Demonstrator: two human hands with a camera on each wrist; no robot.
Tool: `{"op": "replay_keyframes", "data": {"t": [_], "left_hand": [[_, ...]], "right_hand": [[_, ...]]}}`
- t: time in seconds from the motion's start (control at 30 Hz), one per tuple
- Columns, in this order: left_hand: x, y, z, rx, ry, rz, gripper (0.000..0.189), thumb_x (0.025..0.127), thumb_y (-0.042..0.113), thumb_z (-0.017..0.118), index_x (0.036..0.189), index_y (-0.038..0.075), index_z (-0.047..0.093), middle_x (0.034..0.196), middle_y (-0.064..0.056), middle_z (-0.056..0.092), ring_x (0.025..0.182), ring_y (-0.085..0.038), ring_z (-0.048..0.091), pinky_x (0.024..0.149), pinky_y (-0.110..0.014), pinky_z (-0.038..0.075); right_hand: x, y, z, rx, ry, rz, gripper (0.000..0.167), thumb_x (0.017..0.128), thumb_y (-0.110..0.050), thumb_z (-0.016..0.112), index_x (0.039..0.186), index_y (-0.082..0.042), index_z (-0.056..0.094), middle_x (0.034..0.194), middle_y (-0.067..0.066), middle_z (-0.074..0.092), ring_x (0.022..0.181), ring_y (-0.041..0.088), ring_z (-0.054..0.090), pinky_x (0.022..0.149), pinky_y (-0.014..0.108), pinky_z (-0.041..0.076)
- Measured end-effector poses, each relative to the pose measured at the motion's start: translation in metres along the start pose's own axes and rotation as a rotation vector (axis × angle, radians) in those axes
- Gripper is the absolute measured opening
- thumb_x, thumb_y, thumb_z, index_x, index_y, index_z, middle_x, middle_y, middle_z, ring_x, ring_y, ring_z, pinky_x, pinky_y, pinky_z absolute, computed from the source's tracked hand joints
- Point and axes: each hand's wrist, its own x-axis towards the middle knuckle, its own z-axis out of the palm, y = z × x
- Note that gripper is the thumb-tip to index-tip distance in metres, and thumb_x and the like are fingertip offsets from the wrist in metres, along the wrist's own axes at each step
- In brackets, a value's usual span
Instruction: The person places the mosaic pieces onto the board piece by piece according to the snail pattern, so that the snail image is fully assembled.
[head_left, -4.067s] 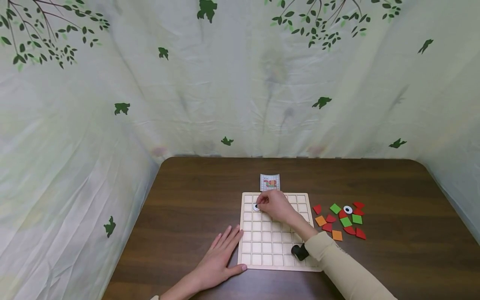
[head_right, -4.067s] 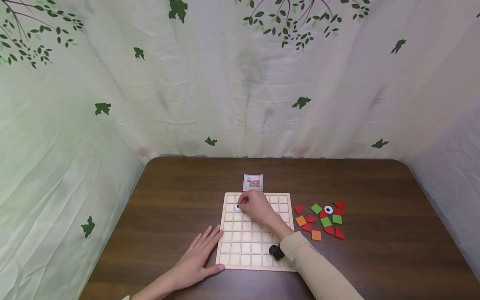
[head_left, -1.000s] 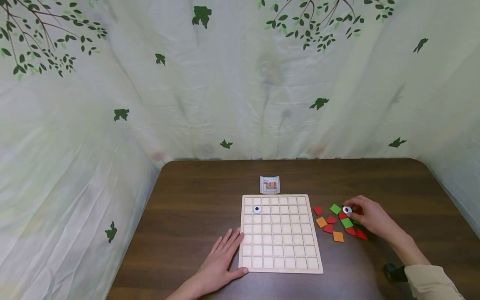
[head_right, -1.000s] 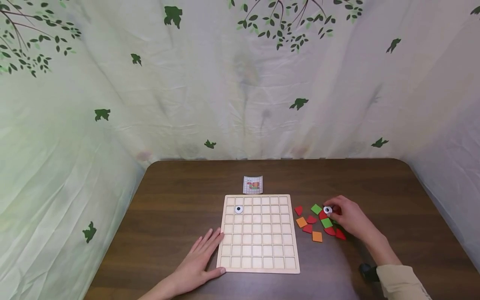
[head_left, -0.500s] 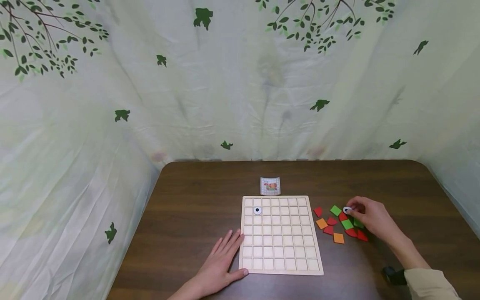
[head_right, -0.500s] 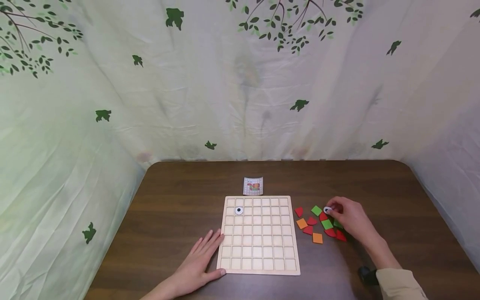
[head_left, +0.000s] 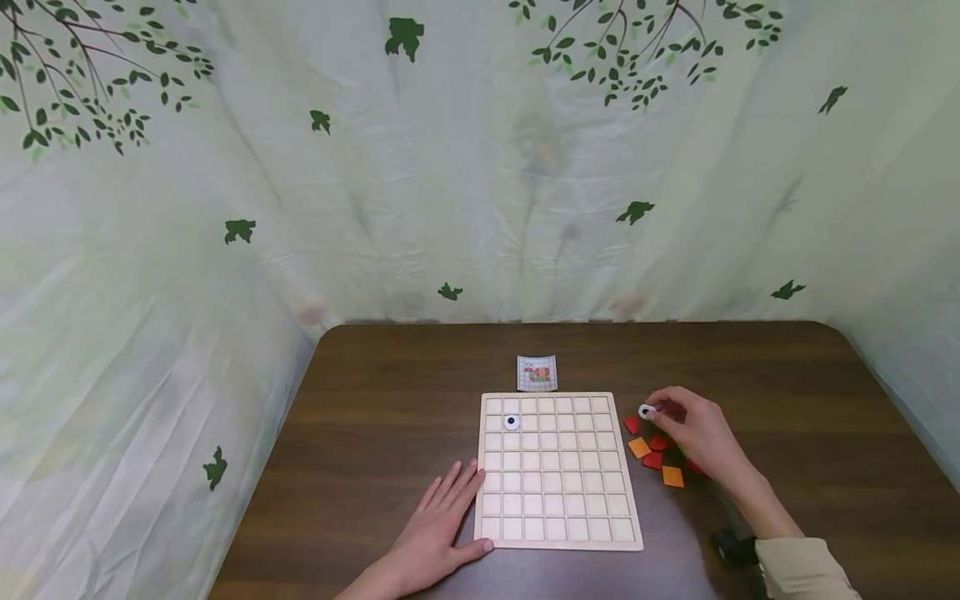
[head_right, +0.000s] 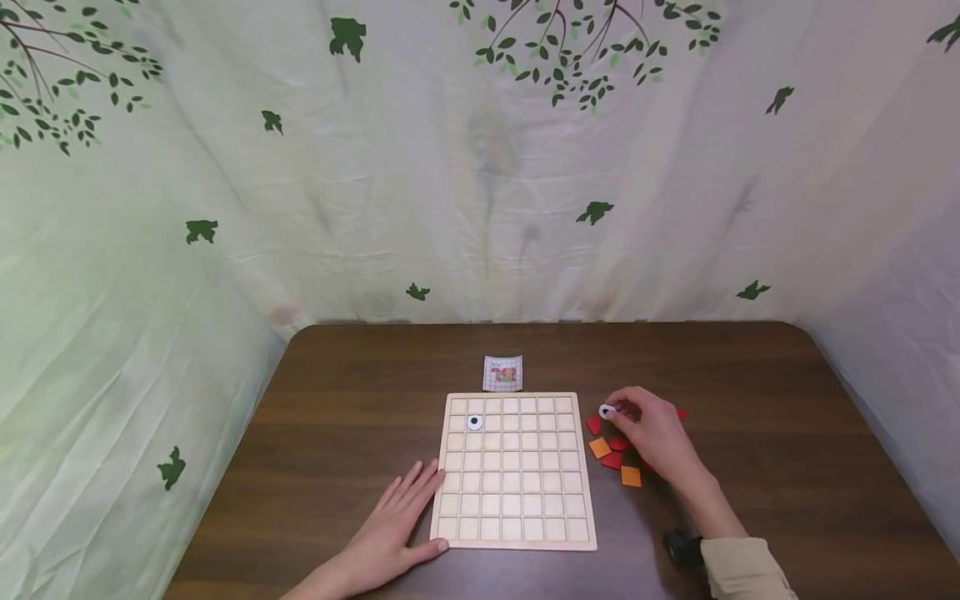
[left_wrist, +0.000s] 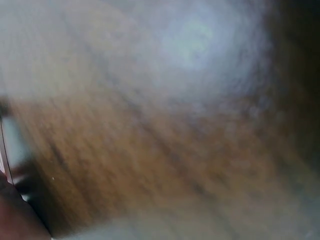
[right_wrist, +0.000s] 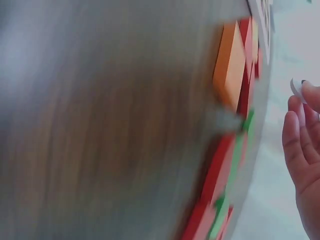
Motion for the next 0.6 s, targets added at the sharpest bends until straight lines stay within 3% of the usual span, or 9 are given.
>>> {"op": "replay_keyframes", "data": {"t": [0.37, 0.6], "left_hand": [[0.0, 0.0, 0.002, 0.013, -0.005, 0.006, 0.087, 0.092, 0.064, 0.052, 0.157, 0.014, 0.025, 0.163, -0.004, 0.019, 0.149, -0.028, 0.014, 0.114, -0.049, 0.013], [0.001, -0.001, 0.001, -0.01, -0.027, -0.012, 0.089, 0.091, 0.065, 0.052, 0.158, 0.015, 0.023, 0.164, -0.001, 0.015, 0.149, -0.025, 0.009, 0.114, -0.039, 0.003]], "right_hand": [[0.013, -0.039, 0.035, 0.138, -0.027, -0.094, 0.02, 0.088, -0.006, 0.073, 0.106, -0.012, 0.068, 0.097, -0.002, 0.064, 0.083, 0.016, 0.059, 0.073, 0.026, 0.054], [0.025, -0.06, 0.054, 0.182, -0.075, -0.132, 0.018, 0.087, -0.008, 0.074, 0.104, -0.014, 0.07, 0.097, -0.006, 0.065, 0.084, 0.014, 0.059, 0.075, 0.029, 0.053]]}}
